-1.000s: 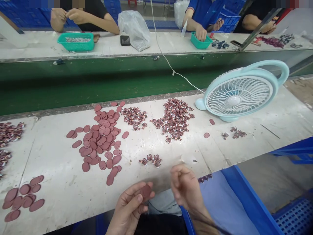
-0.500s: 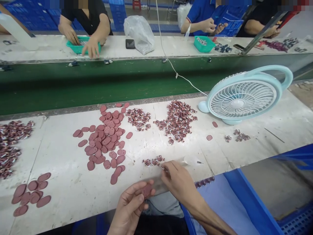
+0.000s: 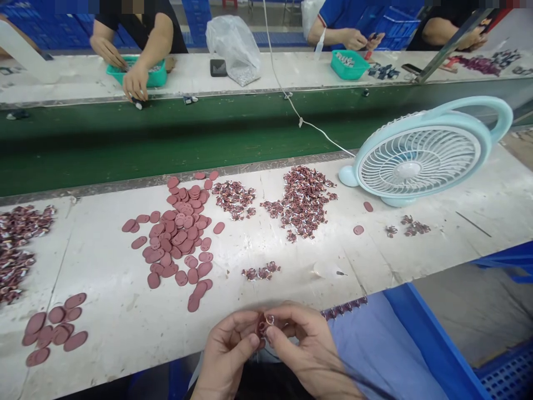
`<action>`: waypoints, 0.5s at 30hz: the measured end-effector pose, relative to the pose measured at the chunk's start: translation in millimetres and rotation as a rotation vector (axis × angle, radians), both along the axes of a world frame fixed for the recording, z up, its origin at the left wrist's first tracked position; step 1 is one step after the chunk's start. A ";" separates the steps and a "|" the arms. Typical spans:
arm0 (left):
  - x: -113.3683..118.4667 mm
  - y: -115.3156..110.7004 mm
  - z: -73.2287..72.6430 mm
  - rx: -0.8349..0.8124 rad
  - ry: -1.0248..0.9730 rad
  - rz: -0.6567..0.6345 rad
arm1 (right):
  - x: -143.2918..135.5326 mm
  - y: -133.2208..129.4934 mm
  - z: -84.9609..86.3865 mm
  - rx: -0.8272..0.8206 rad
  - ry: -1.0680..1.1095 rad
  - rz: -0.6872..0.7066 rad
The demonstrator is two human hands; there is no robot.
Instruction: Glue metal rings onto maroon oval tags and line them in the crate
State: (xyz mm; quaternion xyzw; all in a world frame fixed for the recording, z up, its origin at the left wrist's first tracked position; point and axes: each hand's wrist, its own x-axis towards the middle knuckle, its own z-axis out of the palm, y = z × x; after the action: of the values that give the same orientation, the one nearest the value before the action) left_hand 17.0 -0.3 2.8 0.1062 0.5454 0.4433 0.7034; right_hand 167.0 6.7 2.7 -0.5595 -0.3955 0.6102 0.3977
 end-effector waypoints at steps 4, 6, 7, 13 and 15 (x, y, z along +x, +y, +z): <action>-2.7 -0.7 -6.6 0.015 0.010 -0.046 | 6.0 10.9 12.0 0.036 -0.050 0.067; -3.4 -0.8 -8.0 0.028 0.023 -0.064 | 8.6 13.9 17.1 0.032 -0.052 0.113; -3.3 -0.9 -8.1 0.036 0.030 -0.070 | 9.6 14.7 19.0 0.025 -0.046 0.131; -0.5 -2.3 -7.7 0.066 0.066 -0.071 | 12.3 14.0 18.2 -0.071 0.070 0.131; 0.1 -2.5 -9.3 0.075 0.076 -0.064 | 12.7 12.4 15.3 -0.065 0.111 0.111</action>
State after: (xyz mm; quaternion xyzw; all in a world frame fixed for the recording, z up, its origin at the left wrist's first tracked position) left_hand 17.1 -2.9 -6.4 0.1665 0.5510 0.4362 0.6917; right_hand 179.7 19.1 18.0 -0.5146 -0.3833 0.6739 0.3662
